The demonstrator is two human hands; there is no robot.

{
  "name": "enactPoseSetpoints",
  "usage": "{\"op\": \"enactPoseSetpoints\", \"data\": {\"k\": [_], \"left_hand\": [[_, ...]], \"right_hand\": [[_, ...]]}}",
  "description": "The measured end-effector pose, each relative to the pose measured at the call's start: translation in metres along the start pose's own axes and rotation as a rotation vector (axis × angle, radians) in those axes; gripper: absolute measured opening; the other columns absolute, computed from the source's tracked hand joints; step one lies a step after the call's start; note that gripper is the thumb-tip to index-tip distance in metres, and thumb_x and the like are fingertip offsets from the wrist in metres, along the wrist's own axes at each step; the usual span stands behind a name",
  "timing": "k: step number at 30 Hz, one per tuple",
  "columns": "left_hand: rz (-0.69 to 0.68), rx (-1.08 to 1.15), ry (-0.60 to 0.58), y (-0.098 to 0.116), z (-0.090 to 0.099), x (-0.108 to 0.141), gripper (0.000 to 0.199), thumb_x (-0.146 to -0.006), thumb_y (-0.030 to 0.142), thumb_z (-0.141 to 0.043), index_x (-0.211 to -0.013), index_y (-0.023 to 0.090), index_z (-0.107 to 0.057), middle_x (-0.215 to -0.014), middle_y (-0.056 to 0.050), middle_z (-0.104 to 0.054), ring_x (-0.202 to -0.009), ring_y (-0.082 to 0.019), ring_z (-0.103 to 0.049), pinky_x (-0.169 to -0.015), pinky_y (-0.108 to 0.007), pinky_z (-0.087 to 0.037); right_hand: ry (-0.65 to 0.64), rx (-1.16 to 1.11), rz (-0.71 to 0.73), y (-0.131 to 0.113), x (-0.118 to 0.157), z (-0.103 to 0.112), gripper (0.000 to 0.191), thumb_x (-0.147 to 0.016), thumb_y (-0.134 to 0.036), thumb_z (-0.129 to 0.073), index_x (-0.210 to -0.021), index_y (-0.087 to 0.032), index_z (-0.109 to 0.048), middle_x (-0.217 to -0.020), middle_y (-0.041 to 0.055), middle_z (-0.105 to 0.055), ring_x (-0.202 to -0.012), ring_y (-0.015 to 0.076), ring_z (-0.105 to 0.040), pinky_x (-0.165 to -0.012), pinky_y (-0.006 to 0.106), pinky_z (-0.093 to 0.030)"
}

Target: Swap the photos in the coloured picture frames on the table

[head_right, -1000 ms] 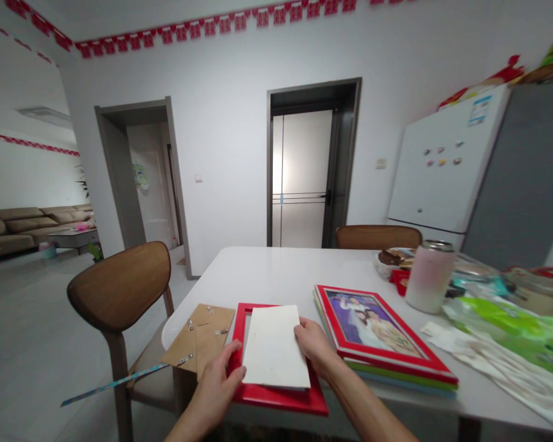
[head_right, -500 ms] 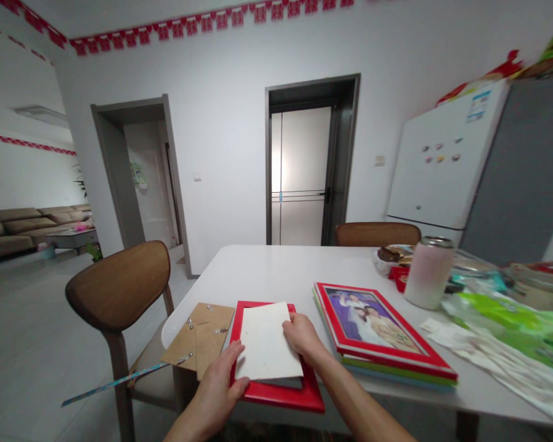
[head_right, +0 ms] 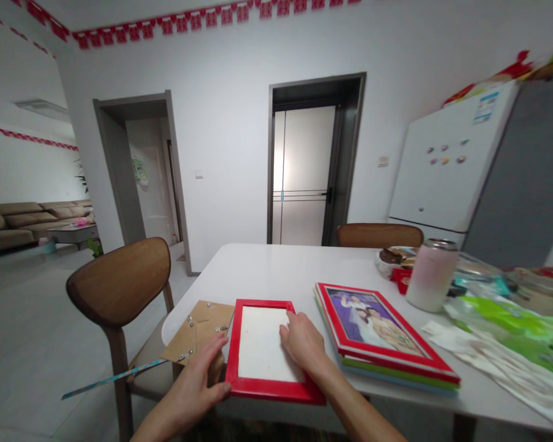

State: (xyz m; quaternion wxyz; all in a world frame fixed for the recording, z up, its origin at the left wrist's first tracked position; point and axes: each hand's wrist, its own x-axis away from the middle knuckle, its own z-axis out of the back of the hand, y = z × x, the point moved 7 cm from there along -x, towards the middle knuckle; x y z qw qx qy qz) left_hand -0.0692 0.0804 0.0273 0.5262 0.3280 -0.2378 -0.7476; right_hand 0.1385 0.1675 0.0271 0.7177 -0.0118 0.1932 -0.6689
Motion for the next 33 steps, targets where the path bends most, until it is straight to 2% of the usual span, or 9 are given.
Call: {"op": "enactPoseSetpoints", "data": {"k": [5, 8, 12, 15, 19, 22, 25, 29, 33], "left_hand": [[0.161, -0.369, 0.034, -0.050, 0.033, -0.001, 0.069, -0.054, 0.012, -0.051, -0.122, 0.015, -0.037, -0.135, -0.010, -0.025, -0.125, -0.023, -0.016, -0.101, -0.040, -0.014], [0.220, -0.560, 0.064, -0.068, 0.038, -0.005, 0.065, -0.055, 0.006, -0.047, -0.119, 0.015, -0.040, -0.132, -0.010, -0.031, -0.123, -0.023, -0.021, -0.099, -0.040, -0.017], [0.166, -0.625, 0.117, -0.069, 0.038, -0.006, 0.059, -0.057, 0.002, -0.044, -0.114, 0.019, -0.045, -0.126, -0.006, -0.041, -0.116, -0.018, -0.034, -0.095, -0.031, -0.026], [0.130, -0.599, 0.167, -0.063, 0.040, -0.004, 0.053, -0.060, 0.003, -0.044, -0.110, 0.019, -0.048, -0.122, -0.005, -0.046, -0.113, -0.017, -0.038, -0.095, -0.030, -0.028], [0.098, -0.552, 0.241, -0.056, 0.049, -0.005, 0.047, -0.062, 0.004, -0.044, -0.107, 0.016, -0.051, -0.119, -0.008, -0.048, -0.112, -0.017, -0.040, -0.096, -0.032, -0.028], [0.042, -0.515, 0.299, -0.042, 0.055, -0.007, 0.046, -0.062, 0.004, -0.042, -0.106, 0.015, -0.051, -0.118, -0.008, -0.049, -0.112, -0.017, -0.040, -0.097, -0.033, -0.030], [-0.014, -0.469, 0.297, -0.022, 0.049, -0.008, 0.048, -0.062, 0.005, -0.041, -0.107, 0.016, -0.051, -0.120, -0.008, -0.048, -0.113, -0.018, -0.039, -0.097, -0.035, -0.031], [-0.077, -0.354, 0.207, 0.008, 0.015, -0.011, 0.046, -0.064, 0.008, -0.041, -0.108, 0.013, -0.051, -0.121, -0.011, -0.046, -0.115, -0.021, -0.038, -0.097, -0.038, -0.030], [-0.106, -0.218, 0.088, 0.029, -0.028, -0.015, 0.043, -0.066, 0.012, -0.044, -0.107, 0.012, -0.053, -0.121, -0.013, -0.046, -0.114, -0.024, -0.038, -0.097, -0.038, -0.030]], "right_hand": [[0.019, -0.099, 0.097, -0.008, 0.009, -0.001, 0.032, -0.074, -0.027, -0.041, -0.094, -0.011, -0.060, -0.095, 0.0147, -0.059, -0.089, 0.0219, -0.051, -0.078, 0.030, -0.035], [0.017, -0.228, 0.187, -0.029, 0.021, -0.001, 0.034, -0.074, -0.028, -0.042, -0.098, -0.011, -0.059, -0.098, 0.0136, -0.058, -0.092, 0.0208, -0.050, -0.083, 0.029, -0.034], [-0.036, -0.394, 0.344, -0.085, 0.041, 0.002, 0.034, -0.077, -0.034, -0.040, -0.099, -0.016, -0.058, -0.097, 0.0097, -0.058, -0.090, 0.0181, -0.050, -0.080, 0.028, -0.035], [-0.068, -0.356, 0.398, -0.127, 0.047, -0.003, 0.036, -0.073, -0.042, -0.045, -0.099, -0.020, -0.057, -0.095, 0.0080, -0.058, -0.088, 0.0203, -0.049, -0.076, 0.032, -0.036], [-0.083, -0.276, 0.371, -0.151, 0.043, -0.015, 0.038, -0.063, -0.039, -0.055, -0.095, -0.018, -0.057, -0.091, 0.0090, -0.058, -0.086, 0.0233, -0.048, -0.073, 0.034, -0.037], [-0.025, -0.409, 0.376, -0.148, 0.040, -0.009, 0.041, -0.065, -0.029, -0.054, -0.104, -0.018, -0.053, -0.094, 0.0088, -0.056, -0.088, 0.0208, -0.047, -0.077, 0.032, -0.037], [0.037, -0.515, 0.397, -0.131, 0.043, 0.010, 0.039, -0.064, -0.024, -0.053, -0.103, -0.019, -0.054, -0.097, 0.0076, -0.054, -0.092, 0.0200, -0.046, -0.080, 0.031, -0.036], [0.032, -0.536, 0.379, -0.087, 0.051, 0.029, 0.035, -0.063, -0.021, -0.052, -0.098, -0.020, -0.058, -0.100, 0.0067, -0.054, -0.094, 0.0201, -0.046, -0.085, 0.033, -0.035], [-0.001, -0.494, 0.308, -0.035, 0.060, 0.030, 0.034, -0.062, -0.024, -0.052, -0.095, -0.019, -0.059, -0.101, 0.0075, -0.055, -0.096, 0.0204, -0.047, -0.088, 0.033, -0.035]]}}
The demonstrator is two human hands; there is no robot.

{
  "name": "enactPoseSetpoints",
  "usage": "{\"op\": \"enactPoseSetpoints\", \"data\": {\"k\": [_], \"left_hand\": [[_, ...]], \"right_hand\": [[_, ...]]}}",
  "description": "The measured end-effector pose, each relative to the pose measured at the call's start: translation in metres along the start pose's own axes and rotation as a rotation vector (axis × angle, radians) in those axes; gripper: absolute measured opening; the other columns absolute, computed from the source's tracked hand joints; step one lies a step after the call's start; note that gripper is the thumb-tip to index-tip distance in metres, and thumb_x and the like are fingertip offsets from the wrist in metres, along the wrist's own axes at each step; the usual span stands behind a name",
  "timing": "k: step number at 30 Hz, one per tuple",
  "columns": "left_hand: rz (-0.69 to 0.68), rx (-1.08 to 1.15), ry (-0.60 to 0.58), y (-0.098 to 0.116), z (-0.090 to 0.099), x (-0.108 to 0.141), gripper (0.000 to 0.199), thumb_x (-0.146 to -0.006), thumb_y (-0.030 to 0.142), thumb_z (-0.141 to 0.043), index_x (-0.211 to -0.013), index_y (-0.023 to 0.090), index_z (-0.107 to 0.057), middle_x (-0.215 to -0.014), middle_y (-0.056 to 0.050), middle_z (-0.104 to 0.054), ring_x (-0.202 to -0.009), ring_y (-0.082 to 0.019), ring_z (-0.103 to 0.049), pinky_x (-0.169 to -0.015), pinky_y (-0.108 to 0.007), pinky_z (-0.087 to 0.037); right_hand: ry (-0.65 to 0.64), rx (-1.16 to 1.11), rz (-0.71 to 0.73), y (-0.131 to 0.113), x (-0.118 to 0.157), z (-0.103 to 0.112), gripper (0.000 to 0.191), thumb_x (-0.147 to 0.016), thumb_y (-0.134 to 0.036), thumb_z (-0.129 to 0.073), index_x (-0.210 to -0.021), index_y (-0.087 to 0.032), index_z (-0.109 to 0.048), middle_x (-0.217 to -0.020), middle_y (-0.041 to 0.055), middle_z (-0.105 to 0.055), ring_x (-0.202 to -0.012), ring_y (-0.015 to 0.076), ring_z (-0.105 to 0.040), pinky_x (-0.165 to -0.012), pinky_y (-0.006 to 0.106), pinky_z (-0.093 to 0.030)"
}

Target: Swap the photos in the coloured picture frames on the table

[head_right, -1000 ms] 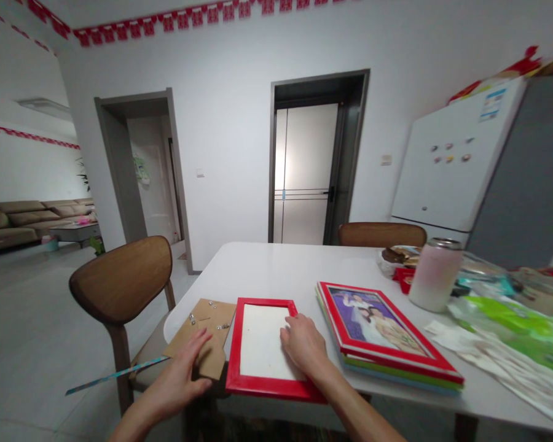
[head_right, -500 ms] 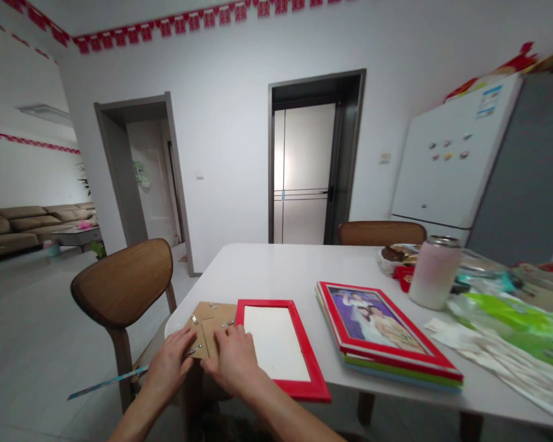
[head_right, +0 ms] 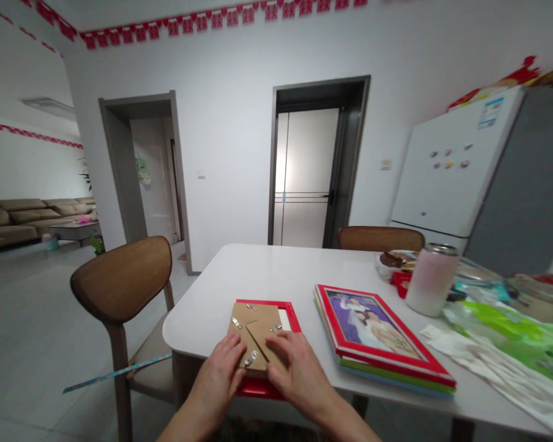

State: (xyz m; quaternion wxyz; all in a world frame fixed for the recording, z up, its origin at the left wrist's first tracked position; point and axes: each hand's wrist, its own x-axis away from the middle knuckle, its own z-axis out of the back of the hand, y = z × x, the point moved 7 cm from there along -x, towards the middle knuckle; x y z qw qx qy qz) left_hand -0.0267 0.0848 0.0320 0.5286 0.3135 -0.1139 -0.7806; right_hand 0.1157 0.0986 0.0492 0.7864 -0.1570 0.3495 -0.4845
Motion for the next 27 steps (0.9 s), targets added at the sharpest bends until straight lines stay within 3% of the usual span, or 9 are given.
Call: {"op": "enactPoseSetpoints", "data": {"k": [3, 6, 15, 19, 24, 27], "left_hand": [[0.014, 0.049, -0.079, 0.011, -0.019, -0.002, 0.042, -0.067, 0.015, -0.046, -0.108, 0.013, -0.053, -0.123, -0.012, -0.044, -0.115, -0.024, -0.037, -0.098, -0.037, -0.028], [0.051, 0.050, -0.131, 0.013, -0.025, -0.005, 0.041, -0.068, 0.017, -0.047, -0.108, 0.012, -0.052, -0.124, -0.013, -0.043, -0.116, -0.024, -0.036, -0.099, -0.036, -0.027], [0.029, -0.033, -0.193, 0.014, -0.018, 0.000, 0.034, -0.077, 0.028, -0.043, -0.107, 0.016, -0.052, -0.122, -0.012, -0.045, -0.115, -0.024, -0.037, -0.099, -0.044, -0.020], [0.009, -0.015, -0.181, 0.010, -0.018, 0.007, 0.049, -0.064, 0.037, -0.061, -0.107, 0.016, -0.050, -0.124, -0.013, -0.042, -0.117, -0.026, -0.033, -0.099, -0.043, -0.018], [-0.018, 0.000, -0.163, 0.007, -0.019, 0.007, 0.032, -0.057, 0.029, -0.068, -0.085, 0.018, -0.055, -0.118, -0.009, -0.048, -0.115, -0.024, -0.035, -0.098, -0.040, -0.021], [-0.012, 0.009, -0.160, 0.007, -0.019, 0.006, 0.031, -0.057, 0.029, -0.068, -0.082, 0.018, -0.053, -0.117, -0.009, -0.049, -0.114, -0.023, -0.036, -0.098, -0.038, -0.021]], "right_hand": [[-0.008, 0.020, -0.048, 0.023, 0.011, 0.007, 0.034, -0.062, -0.025, -0.051, -0.094, -0.018, -0.061, -0.102, 0.0089, -0.055, -0.097, 0.0210, -0.047, -0.088, 0.033, -0.035], [-0.008, 0.041, -0.065, 0.036, 0.013, 0.006, 0.033, -0.062, -0.025, -0.051, -0.093, -0.018, -0.062, -0.104, 0.0094, -0.056, -0.098, 0.0215, -0.048, -0.089, 0.034, -0.034], [-0.043, 0.183, -0.027, 0.033, 0.015, -0.003, 0.032, -0.068, -0.031, -0.049, -0.097, -0.023, -0.061, -0.105, 0.0077, -0.055, -0.097, 0.0213, -0.046, -0.086, 0.034, -0.034], [-0.068, 0.187, 0.022, 0.030, 0.011, -0.002, 0.032, -0.075, -0.034, -0.042, -0.097, -0.022, -0.061, -0.102, 0.0078, -0.056, -0.094, 0.0196, -0.047, -0.084, 0.032, -0.035], [-0.027, 0.325, -0.035, 0.047, -0.013, 0.000, 0.035, -0.077, -0.029, -0.036, -0.102, -0.019, -0.058, -0.106, 0.0109, -0.052, -0.096, 0.0208, -0.045, -0.084, 0.032, -0.034], [-0.051, 0.423, -0.060, 0.052, -0.023, -0.003, 0.034, -0.076, -0.028, -0.036, -0.100, -0.018, -0.058, -0.106, 0.0114, -0.050, -0.094, 0.0211, -0.045, -0.081, 0.032, -0.035]]}}
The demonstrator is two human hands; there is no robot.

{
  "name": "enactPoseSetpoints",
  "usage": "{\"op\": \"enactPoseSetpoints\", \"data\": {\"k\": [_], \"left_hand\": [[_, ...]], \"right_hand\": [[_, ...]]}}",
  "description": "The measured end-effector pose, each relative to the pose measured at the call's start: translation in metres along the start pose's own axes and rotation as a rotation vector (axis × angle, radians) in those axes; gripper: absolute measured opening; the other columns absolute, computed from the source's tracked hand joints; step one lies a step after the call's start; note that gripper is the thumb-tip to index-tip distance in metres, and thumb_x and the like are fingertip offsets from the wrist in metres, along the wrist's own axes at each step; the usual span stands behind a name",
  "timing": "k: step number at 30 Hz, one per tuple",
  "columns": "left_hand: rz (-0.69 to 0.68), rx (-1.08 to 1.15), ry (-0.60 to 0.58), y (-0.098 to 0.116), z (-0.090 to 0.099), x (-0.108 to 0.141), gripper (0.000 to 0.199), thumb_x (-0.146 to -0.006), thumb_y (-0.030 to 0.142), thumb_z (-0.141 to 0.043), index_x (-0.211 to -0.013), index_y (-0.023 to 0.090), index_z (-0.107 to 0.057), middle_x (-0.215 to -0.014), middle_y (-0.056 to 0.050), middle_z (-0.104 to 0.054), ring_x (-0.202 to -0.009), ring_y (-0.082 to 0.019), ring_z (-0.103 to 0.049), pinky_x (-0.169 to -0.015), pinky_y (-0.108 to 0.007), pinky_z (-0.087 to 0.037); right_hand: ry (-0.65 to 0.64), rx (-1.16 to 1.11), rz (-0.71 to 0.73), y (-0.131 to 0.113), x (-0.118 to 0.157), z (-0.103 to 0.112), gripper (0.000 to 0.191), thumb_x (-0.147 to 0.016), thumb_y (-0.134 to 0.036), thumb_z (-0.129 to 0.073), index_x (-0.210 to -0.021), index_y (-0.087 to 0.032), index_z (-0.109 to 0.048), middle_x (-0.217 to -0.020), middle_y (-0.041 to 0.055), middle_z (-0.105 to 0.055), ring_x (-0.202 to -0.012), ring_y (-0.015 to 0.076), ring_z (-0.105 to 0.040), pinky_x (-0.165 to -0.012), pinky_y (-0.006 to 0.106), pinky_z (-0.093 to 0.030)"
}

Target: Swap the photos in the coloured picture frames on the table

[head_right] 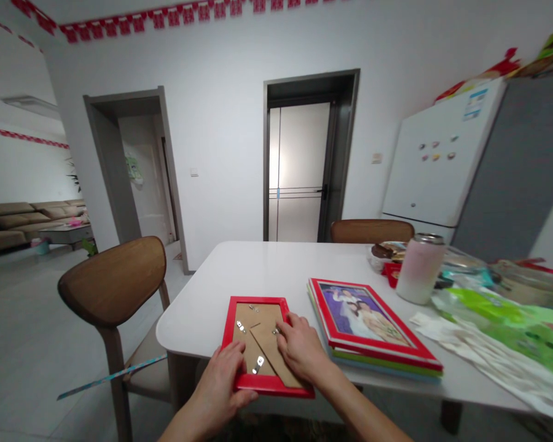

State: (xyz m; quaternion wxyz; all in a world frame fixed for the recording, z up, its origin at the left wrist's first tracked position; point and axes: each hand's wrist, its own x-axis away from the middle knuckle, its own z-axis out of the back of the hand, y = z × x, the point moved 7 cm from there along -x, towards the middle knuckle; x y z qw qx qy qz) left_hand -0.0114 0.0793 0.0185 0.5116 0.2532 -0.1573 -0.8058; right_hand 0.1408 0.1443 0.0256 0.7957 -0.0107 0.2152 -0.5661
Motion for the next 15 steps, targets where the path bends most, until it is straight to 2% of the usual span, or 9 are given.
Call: {"op": "enactPoseSetpoints", "data": {"k": [5, 7, 12, 15], "left_hand": [[0.031, 0.007, -0.008, 0.001, 0.002, 0.001, 0.030, -0.058, 0.031, -0.068, -0.080, 0.018, -0.053, -0.119, -0.010, -0.047, -0.114, -0.023, -0.036, -0.098, -0.038, -0.020], [0.046, 0.007, -0.008, 0.000, 0.001, 0.001, 0.031, -0.058, 0.032, -0.067, -0.081, 0.018, -0.053, -0.119, -0.009, -0.047, -0.114, -0.023, -0.036, -0.098, -0.039, -0.021], [0.058, 0.010, -0.014, -0.003, -0.001, 0.001, 0.035, -0.059, 0.033, -0.067, -0.086, 0.018, -0.053, -0.120, -0.008, -0.046, -0.115, -0.022, -0.035, -0.099, -0.038, -0.020], [0.056, 0.025, -0.024, -0.005, -0.001, 0.001, 0.043, -0.059, 0.033, -0.067, -0.095, 0.015, -0.053, -0.122, -0.010, -0.044, -0.115, -0.022, -0.034, -0.099, -0.036, -0.020]], "right_hand": [[-0.056, 0.001, 0.039, -0.006, 0.000, -0.002, 0.031, -0.079, -0.027, -0.030, -0.078, -0.015, -0.059, -0.088, 0.0093, -0.052, -0.083, 0.0165, -0.048, -0.078, 0.027, -0.036], [-0.074, -0.027, 0.053, -0.008, 0.003, -0.001, 0.031, -0.079, -0.026, -0.030, -0.074, -0.015, -0.059, -0.086, 0.0085, -0.051, -0.082, 0.0157, -0.048, -0.077, 0.026, -0.036], [-0.108, -0.060, 0.067, -0.008, 0.008, 0.001, 0.031, -0.080, -0.027, -0.029, -0.078, -0.015, -0.059, -0.089, 0.0085, -0.052, -0.082, 0.0153, -0.050, -0.077, 0.025, -0.037], [-0.095, -0.033, 0.079, -0.009, 0.011, 0.004, 0.032, -0.080, -0.029, -0.030, -0.086, -0.015, -0.058, -0.095, 0.0104, -0.052, -0.089, 0.0180, -0.049, -0.081, 0.029, -0.036]]}}
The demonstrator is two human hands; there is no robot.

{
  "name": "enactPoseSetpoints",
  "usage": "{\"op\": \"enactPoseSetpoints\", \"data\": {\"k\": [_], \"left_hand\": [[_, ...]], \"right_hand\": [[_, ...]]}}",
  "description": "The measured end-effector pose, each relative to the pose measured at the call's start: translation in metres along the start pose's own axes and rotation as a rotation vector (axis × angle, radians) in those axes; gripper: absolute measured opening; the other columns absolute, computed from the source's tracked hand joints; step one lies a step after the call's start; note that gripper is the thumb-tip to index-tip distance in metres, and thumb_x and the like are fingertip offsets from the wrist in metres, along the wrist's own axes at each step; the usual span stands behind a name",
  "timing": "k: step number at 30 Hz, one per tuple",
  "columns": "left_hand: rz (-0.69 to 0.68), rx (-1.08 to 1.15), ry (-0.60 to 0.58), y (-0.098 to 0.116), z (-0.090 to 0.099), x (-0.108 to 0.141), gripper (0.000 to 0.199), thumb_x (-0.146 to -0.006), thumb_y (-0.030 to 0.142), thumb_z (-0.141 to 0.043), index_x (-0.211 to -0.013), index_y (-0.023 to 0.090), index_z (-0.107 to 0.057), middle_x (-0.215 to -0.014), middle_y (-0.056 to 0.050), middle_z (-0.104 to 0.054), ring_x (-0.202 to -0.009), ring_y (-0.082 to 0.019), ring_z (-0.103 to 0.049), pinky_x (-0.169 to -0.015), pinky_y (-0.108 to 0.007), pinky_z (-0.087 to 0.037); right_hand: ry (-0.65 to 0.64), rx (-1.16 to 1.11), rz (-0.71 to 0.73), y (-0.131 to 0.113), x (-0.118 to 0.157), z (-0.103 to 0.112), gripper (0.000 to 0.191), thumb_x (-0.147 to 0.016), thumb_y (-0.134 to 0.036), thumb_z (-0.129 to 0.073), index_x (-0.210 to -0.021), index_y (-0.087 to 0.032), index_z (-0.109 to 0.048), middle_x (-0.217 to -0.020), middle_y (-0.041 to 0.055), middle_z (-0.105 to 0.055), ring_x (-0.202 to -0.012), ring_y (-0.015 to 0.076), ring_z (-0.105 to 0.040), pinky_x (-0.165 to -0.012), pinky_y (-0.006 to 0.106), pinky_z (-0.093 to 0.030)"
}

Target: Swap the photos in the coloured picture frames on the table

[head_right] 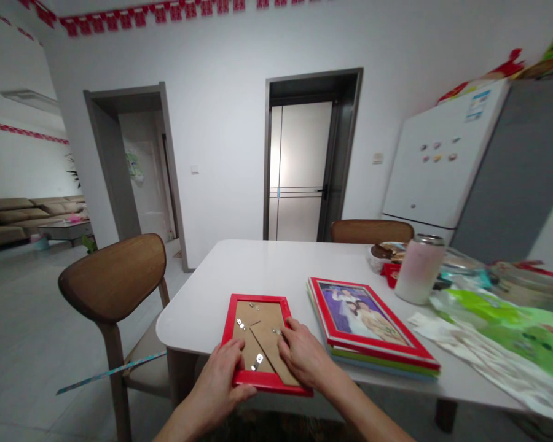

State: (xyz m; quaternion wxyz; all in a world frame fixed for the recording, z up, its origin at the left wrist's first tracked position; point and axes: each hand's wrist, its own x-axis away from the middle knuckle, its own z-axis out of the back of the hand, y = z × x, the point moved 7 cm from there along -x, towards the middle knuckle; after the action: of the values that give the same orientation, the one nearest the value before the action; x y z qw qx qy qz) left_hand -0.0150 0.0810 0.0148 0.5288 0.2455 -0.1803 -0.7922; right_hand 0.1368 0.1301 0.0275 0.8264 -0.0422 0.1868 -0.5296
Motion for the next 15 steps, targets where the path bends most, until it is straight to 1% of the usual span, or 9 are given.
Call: {"op": "enactPoseSetpoints", "data": {"k": [2, 4, 6, 8, 11, 13, 15], "left_hand": [[-0.011, 0.013, 0.002, -0.001, 0.000, 0.000, 0.048, -0.059, 0.033, -0.067, -0.100, 0.015, -0.051, -0.120, -0.010, -0.045, -0.115, -0.022, -0.034, -0.099, -0.035, -0.022], [-0.023, 0.024, 0.004, -0.002, 0.001, 0.000, 0.052, -0.059, 0.032, -0.067, -0.104, 0.014, -0.050, -0.117, -0.010, -0.048, -0.114, -0.022, -0.035, -0.099, -0.034, -0.023], [-0.025, 0.027, 0.004, -0.003, 0.000, 0.000, 0.055, -0.059, 0.031, -0.067, -0.107, 0.013, -0.048, -0.114, -0.010, -0.049, -0.114, -0.022, -0.035, -0.099, -0.035, -0.023], [-0.022, 0.030, 0.003, -0.005, 0.000, 0.000, 0.056, -0.058, 0.030, -0.067, -0.107, 0.013, -0.047, -0.116, -0.011, -0.048, -0.115, -0.022, -0.034, -0.099, -0.036, -0.023], [-0.018, 0.049, 0.006, -0.006, 0.001, 0.000, 0.046, -0.058, 0.030, -0.068, -0.098, 0.015, -0.052, -0.118, -0.009, -0.047, -0.115, -0.023, -0.034, -0.098, -0.038, -0.024], [-0.019, 0.062, 0.006, -0.005, 0.003, 0.000, 0.037, -0.057, 0.031, -0.068, -0.089, 0.017, -0.054, -0.116, -0.008, -0.049, -0.114, -0.023, -0.035, -0.097, -0.038, -0.025], [-0.023, 0.068, 0.009, -0.005, 0.003, 0.000, 0.033, -0.057, 0.031, -0.068, -0.084, 0.017, -0.054, -0.116, -0.008, -0.049, -0.113, -0.023, -0.036, -0.096, -0.037, -0.026]], "right_hand": [[0.035, 0.037, 0.020, -0.006, 0.004, 0.003, 0.032, -0.079, -0.031, -0.034, -0.092, -0.016, -0.058, -0.105, 0.0121, -0.050, -0.097, 0.0214, -0.045, -0.085, 0.034, -0.034], [0.044, 0.037, 0.092, -0.020, 0.011, 0.005, 0.031, -0.079, -0.030, -0.036, -0.098, -0.019, -0.057, -0.112, 0.0112, -0.048, -0.102, 0.0226, -0.042, -0.087, 0.036, -0.033], [0.019, -0.003, 0.202, -0.039, 0.019, 0.004, 0.030, -0.079, -0.028, -0.036, -0.100, -0.023, -0.058, -0.112, 0.0089, -0.048, -0.102, 0.0213, -0.042, -0.087, 0.036, -0.033], [-0.009, -0.036, 0.289, -0.056, 0.025, 0.004, 0.030, -0.080, -0.028, -0.035, -0.099, -0.026, -0.058, -0.110, 0.0074, -0.050, -0.102, 0.0204, -0.042, -0.087, 0.036, -0.032], [-0.043, -0.054, 0.342, -0.068, 0.030, 0.004, 0.028, -0.081, -0.030, -0.036, -0.095, -0.029, -0.060, -0.108, 0.0057, -0.050, -0.102, 0.0202, -0.040, -0.087, 0.037, -0.031], [-0.059, -0.059, 0.355, -0.071, 0.030, 0.005, 0.026, -0.080, -0.031, -0.037, -0.093, -0.029, -0.060, -0.106, 0.0049, -0.050, -0.100, 0.0195, -0.040, -0.087, 0.037, -0.031], [-0.068, -0.058, 0.362, -0.072, 0.029, 0.006, 0.024, -0.079, -0.031, -0.039, -0.088, -0.027, -0.061, -0.103, 0.0044, -0.050, -0.098, 0.0186, -0.041, -0.086, 0.036, -0.031]]}}
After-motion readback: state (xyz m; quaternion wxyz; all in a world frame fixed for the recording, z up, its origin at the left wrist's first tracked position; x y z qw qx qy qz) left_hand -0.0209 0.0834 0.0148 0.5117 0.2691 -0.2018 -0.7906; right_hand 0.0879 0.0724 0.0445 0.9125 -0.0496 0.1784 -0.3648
